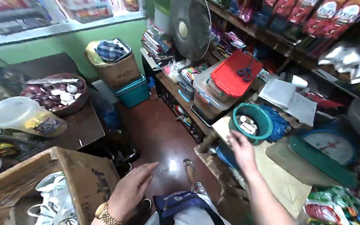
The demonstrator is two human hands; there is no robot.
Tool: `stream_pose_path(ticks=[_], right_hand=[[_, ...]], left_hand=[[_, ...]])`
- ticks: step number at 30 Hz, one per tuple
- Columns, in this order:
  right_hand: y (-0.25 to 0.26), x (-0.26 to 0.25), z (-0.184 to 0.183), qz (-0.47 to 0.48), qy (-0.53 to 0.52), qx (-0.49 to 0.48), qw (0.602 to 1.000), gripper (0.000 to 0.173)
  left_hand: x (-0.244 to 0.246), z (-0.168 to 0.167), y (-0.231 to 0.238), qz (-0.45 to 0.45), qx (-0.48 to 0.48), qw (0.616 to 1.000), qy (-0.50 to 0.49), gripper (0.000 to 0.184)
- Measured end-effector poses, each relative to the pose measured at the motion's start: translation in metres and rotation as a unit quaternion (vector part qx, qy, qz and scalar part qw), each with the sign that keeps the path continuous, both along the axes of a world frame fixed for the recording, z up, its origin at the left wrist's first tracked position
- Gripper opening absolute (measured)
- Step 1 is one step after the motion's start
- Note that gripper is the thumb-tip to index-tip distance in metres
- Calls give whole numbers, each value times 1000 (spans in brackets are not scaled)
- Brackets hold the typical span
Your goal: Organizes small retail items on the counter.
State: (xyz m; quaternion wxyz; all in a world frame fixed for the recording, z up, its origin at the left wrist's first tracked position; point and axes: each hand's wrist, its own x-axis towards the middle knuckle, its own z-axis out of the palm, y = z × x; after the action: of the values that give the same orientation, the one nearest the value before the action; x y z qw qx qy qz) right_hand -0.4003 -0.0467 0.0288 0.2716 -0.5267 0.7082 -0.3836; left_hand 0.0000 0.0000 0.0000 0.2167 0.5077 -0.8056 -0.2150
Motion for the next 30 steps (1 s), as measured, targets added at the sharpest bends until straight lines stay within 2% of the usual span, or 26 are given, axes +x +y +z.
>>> stream_pose_path(ticks=[2,4,6,8,10,12,16,18,19,21,23,25,27,30], right_hand=[[-80,-25,34,13,77,-48,996,37],[-155,-57,50,4,151,-55,987,40],[-221,-86,58,-26,203,-41,978,45],[-271,-107,65,-55,256,8,965,48],[-300,-118,65,-82,308,85,944,50],[-320,-123,66,-89,334,149,926,55],[-342,-131,67,-76,359,219,904,59],[-347,-141,67,-65,326,212,919,57],[-348,-147,67,-64,295,199,932,58],[-348,-158,66,-72,218,175,957,62],[-342,-168,60,-100,119,131,979,61],[-332,-170,55,-121,-3,54,991,57],[-320,-166,54,-113,-129,-47,984,57],[-301,-159,59,-65,-211,-153,963,61]], left_hand=[[0,0,-21,32,4,999,-9,39],[0,5,-36,73,43,996,-14,39],[-5,14,-52,116,93,989,-5,39],[-20,11,-79,142,98,985,21,38],[-52,2,-116,134,83,985,70,39],[-97,8,-167,92,128,978,135,42],[-193,23,-278,23,265,916,299,67],[-233,22,-319,43,336,859,384,83],[-250,23,-335,73,382,813,432,88],[-278,26,-354,144,468,697,524,85],[-295,31,-363,184,502,612,582,75],[-306,38,-370,189,493,593,608,69],[-312,45,-376,190,483,606,603,70],[-312,53,-390,186,488,623,582,74]])
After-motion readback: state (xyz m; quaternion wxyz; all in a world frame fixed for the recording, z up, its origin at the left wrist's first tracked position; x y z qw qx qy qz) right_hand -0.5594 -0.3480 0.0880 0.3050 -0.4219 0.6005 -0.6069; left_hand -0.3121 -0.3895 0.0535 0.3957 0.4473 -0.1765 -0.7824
